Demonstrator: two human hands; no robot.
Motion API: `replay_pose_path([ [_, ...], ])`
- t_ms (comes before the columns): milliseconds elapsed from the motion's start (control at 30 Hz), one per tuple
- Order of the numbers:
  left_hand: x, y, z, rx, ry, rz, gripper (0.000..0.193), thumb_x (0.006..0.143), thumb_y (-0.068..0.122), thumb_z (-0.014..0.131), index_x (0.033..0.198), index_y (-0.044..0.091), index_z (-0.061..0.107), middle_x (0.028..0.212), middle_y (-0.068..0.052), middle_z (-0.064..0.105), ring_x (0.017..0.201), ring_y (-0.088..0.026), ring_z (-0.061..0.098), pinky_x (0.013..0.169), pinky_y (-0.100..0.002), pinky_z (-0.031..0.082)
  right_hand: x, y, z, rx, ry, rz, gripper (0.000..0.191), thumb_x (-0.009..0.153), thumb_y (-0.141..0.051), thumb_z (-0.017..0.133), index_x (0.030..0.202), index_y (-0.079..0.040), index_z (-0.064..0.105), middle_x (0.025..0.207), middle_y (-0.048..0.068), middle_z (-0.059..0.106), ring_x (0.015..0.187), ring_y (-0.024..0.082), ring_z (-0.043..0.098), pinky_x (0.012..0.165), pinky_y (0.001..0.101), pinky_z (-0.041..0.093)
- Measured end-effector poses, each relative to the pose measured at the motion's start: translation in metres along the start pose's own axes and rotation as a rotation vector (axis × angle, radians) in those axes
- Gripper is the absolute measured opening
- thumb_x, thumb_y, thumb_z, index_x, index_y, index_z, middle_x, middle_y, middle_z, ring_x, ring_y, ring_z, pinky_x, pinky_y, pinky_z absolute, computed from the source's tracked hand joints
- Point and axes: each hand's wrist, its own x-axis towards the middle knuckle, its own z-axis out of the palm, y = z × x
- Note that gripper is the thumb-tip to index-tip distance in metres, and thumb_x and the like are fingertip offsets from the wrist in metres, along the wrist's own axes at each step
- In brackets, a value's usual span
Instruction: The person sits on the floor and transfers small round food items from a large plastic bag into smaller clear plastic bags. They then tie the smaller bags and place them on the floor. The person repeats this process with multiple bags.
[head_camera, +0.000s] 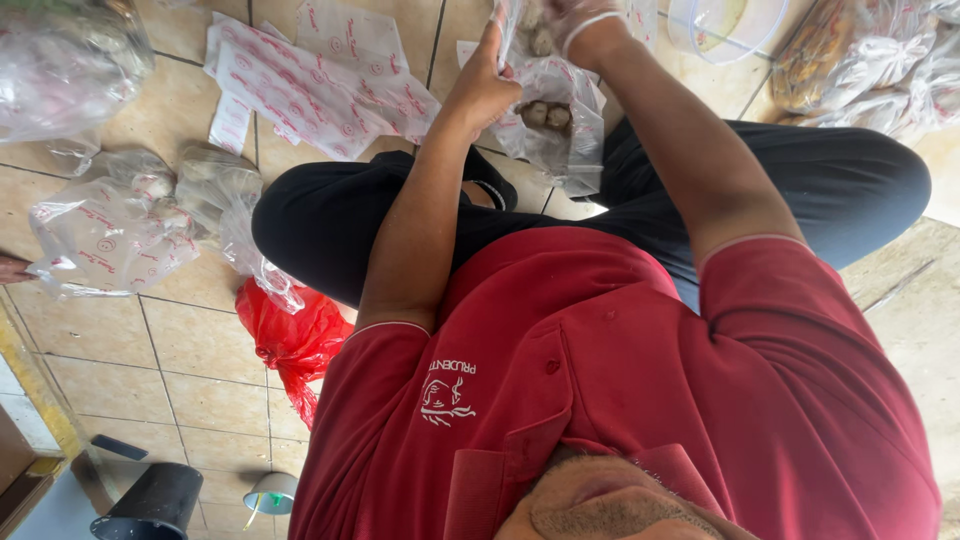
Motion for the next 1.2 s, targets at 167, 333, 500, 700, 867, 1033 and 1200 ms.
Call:
replay_pose_path([
  [167, 0.007, 0.006, -0.003, 0.094, 0.032, -0.083, 0.110, 0.073, -0.012, 0.062, 0.165, 0.025, 0.015, 0.131, -0.010, 0.063, 0.088, -0.013, 0.059, 0.073, -0.028, 0.057, 0.040, -0.043, -0.007, -0.070, -0.037, -0.061, 0.029, 0.098, -0.014, 0.059, 0.121, -0.006, 0.073, 0.112, 0.019, 0.075, 0.100, 0.034, 0.071, 0.082, 0.0471, 0.054],
  [333, 0.011, 0.007, -0.011, 0.127, 0.062, -0.021, 0.111, 0.072, -0.012, 0.064, 0.164, 0.025, 0.014, 0.130, -0.009, 0.062, 0.087, -0.012, 0.060, 0.074, -0.027, 0.059, 0.040, -0.028, 0.002, -0.092, -0.069, 0.052, 0.032, 0.092, -0.021, 0.065, 0.116, -0.001, 0.073, 0.110, 0.021, 0.073, 0.101, 0.035, 0.070, 0.077, 0.0451, 0.055],
  [500, 0.015, -0.002, -0.009, 0.018, 0.057, -0.038, 0.101, 0.080, -0.010, 0.059, 0.167, 0.025, 0.020, 0.107, -0.007, 0.065, 0.081, -0.011, 0.058, 0.069, -0.028, 0.054, -0.008, 0.018, -0.019, 0.716, -0.179, -0.026, 0.033, 0.098, -0.022, 0.067, 0.125, -0.004, 0.068, 0.112, 0.017, 0.070, 0.098, 0.028, 0.068, 0.082, 0.0414, 0.056],
  [700, 0.022, -0.011, -0.007, 0.043, 0.079, 0.029, 0.101, 0.080, -0.006, 0.062, 0.166, 0.022, 0.017, 0.099, -0.003, 0.064, 0.077, -0.012, 0.062, 0.062, -0.029, 0.055, -0.056, -0.023, -0.001, 1.019, -0.579, 0.322, 0.047, 0.089, -0.021, 0.072, 0.136, -0.014, 0.064, 0.109, 0.010, 0.070, 0.094, 0.024, 0.066, 0.085, 0.0345, 0.062],
  [867, 0.011, -0.006, -0.017, 0.006, 0.021, -0.085, 0.105, 0.079, -0.007, 0.060, 0.167, 0.025, 0.014, 0.086, -0.002, 0.056, 0.065, -0.010, 0.051, 0.052, -0.029, 0.045, -0.040, -0.013, 0.025, 0.671, -0.184, -0.087, 0.049, 0.081, -0.015, 0.078, 0.130, -0.013, 0.070, 0.126, 0.013, 0.061, 0.109, 0.033, 0.061, 0.090, 0.0475, 0.049],
  [1033, 0.008, 0.002, -0.015, 0.023, -0.032, -0.081, 0.106, 0.080, -0.008, 0.058, 0.168, 0.026, 0.009, 0.090, -0.003, 0.059, 0.067, -0.009, 0.053, 0.054, -0.028, 0.047, -0.011, 0.013, 0.004, 0.443, 0.078, 0.113, 0.026, 0.110, -0.021, 0.057, 0.129, -0.005, 0.065, 0.117, 0.019, 0.070, 0.105, 0.037, 0.067, 0.090, 0.0483, 0.050],
  [1200, 0.011, 0.007, -0.007, 0.042, -0.064, 0.038, 0.115, 0.074, -0.011, 0.060, 0.165, 0.030, 0.005, 0.112, -0.002, 0.066, 0.073, -0.011, 0.056, 0.062, -0.027, 0.053, 0.045, -0.026, -0.006, -0.055, -0.056, -0.077, 0.030, 0.092, -0.015, 0.065, 0.119, -0.005, 0.072, 0.116, 0.020, 0.072, 0.104, 0.037, 0.070, 0.087, 0.0470, 0.054],
])
